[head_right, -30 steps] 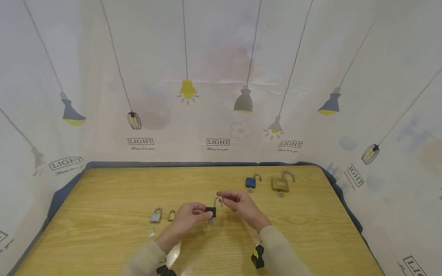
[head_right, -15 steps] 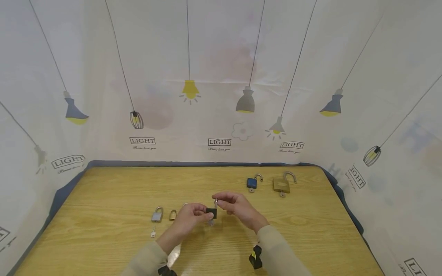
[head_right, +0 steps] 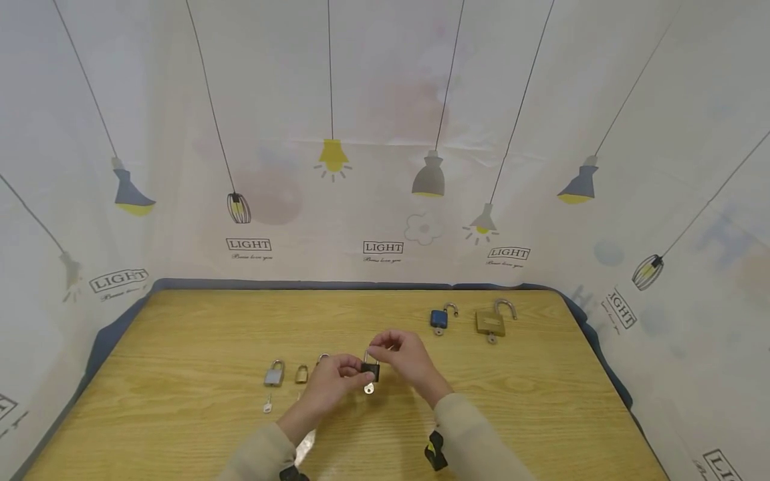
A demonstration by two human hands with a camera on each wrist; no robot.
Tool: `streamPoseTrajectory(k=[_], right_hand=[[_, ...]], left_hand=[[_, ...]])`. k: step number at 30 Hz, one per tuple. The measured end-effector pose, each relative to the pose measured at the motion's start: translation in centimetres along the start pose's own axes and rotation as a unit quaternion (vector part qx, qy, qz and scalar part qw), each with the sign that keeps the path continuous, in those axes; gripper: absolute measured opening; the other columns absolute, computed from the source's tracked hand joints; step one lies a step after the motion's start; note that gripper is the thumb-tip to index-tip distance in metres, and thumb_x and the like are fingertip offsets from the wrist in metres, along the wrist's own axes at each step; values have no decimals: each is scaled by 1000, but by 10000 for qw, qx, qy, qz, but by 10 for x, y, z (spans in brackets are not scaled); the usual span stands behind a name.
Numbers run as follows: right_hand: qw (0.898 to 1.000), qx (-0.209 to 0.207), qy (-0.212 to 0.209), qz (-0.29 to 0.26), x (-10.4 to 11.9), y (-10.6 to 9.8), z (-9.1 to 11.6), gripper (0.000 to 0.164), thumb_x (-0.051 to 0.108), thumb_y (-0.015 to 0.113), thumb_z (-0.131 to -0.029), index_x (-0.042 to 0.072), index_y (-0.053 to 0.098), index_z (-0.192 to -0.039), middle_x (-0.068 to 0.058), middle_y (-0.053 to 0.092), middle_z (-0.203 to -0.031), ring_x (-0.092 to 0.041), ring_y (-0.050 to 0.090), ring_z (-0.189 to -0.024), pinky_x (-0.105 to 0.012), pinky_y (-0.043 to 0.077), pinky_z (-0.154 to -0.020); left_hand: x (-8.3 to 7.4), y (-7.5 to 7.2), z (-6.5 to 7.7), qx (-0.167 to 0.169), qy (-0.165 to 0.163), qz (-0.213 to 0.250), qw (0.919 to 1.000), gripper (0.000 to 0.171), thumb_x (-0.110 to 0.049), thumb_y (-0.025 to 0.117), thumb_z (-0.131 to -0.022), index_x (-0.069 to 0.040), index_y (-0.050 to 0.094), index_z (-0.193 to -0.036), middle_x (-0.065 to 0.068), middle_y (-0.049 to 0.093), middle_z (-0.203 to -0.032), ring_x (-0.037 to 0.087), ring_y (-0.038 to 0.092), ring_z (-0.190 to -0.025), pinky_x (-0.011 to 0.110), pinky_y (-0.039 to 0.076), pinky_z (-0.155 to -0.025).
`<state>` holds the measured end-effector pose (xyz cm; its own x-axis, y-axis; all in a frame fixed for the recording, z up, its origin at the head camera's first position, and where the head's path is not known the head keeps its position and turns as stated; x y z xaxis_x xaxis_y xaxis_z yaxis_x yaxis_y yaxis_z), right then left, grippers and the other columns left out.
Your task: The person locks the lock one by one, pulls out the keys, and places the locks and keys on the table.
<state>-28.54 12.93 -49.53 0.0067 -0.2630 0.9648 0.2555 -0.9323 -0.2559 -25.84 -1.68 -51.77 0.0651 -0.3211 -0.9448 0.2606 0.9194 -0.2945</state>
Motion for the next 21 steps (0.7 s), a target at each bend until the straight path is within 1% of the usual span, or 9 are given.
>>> streamPoseTrajectory(k=[3, 7, 10, 15, 17, 21], right_hand=[[9998, -101, -134, 126, 9, 1, 1, 15, 18, 69, -88, 6, 67, -96, -10, 66, -96, -21, 56, -82, -39, 46, -77], [9993, -144, -222, 250, 28, 1, 8, 14, 13, 68, -88, 3, 67, -96, -12, 67, -96, -22, 53, -81, -34, 44, -74], [9982, -209, -359, 431, 43, 2, 16, 13, 11, 68, -87, 1, 67, -96, -14, 67, -96, -22, 53, -79, -30, 43, -70], [9921, -533, -505, 1013, 26, 1, 6, 4, 16, 73, -84, 15, 69, -86, -1, 68, -86, -19, 53, -71, -28, 43, -61], [9898, -625, -470, 1187, 18, 0, 1, 6, 19, 74, -83, 21, 69, -83, 5, 67, -82, -18, 53, -69, -28, 43, -60], [9863, -680, -614, 1373, 22, 2, 2, 7, 18, 74, -84, 22, 69, -81, 7, 66, -80, -16, 54, -68, -28, 45, -59]], left_hand=[[0, 0, 0, 3, 52, -36, 10000, 23, -31, 75, -82, -11, 69, -93, 1, 68, -87, 18, 58, -85, 37, 48, -73], [1, 1, 2, 111, 72, 78, 9999, 23, -32, 71, -85, -13, 71, -96, 1, 70, -95, 18, 59, -94, 42, 49, -80], [0, 2, 4, 137, 59, 180, 9997, 24, -33, 70, -86, -13, 72, -97, 2, 70, -98, 19, 59, -96, 44, 47, -83], [2, 2, 5, 75, -2, 234, 9997, 27, -37, 70, -85, -13, 72, -97, 2, 70, -100, 20, 58, -99, 48, 45, -86], [4, 3, 5, 84, -55, 286, 9995, 29, -38, 69, -86, -13, 71, -98, 3, 69, -101, 22, 58, -101, 51, 45, -89], [5, 2, 6, 26, -158, 389, 9991, 29, -39, 69, -86, -13, 71, -99, 3, 69, -102, 23, 58, -104, 52, 46, -89]])
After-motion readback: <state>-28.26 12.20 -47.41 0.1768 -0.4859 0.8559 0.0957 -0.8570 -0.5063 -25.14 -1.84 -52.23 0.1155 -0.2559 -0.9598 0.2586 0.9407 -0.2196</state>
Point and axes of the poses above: each hand's wrist, its own z-axis away from the middle knuckle, its own y-axis out of the palm, x = y × z, the point moved 7 cm from there along -z, towards the middle knuckle
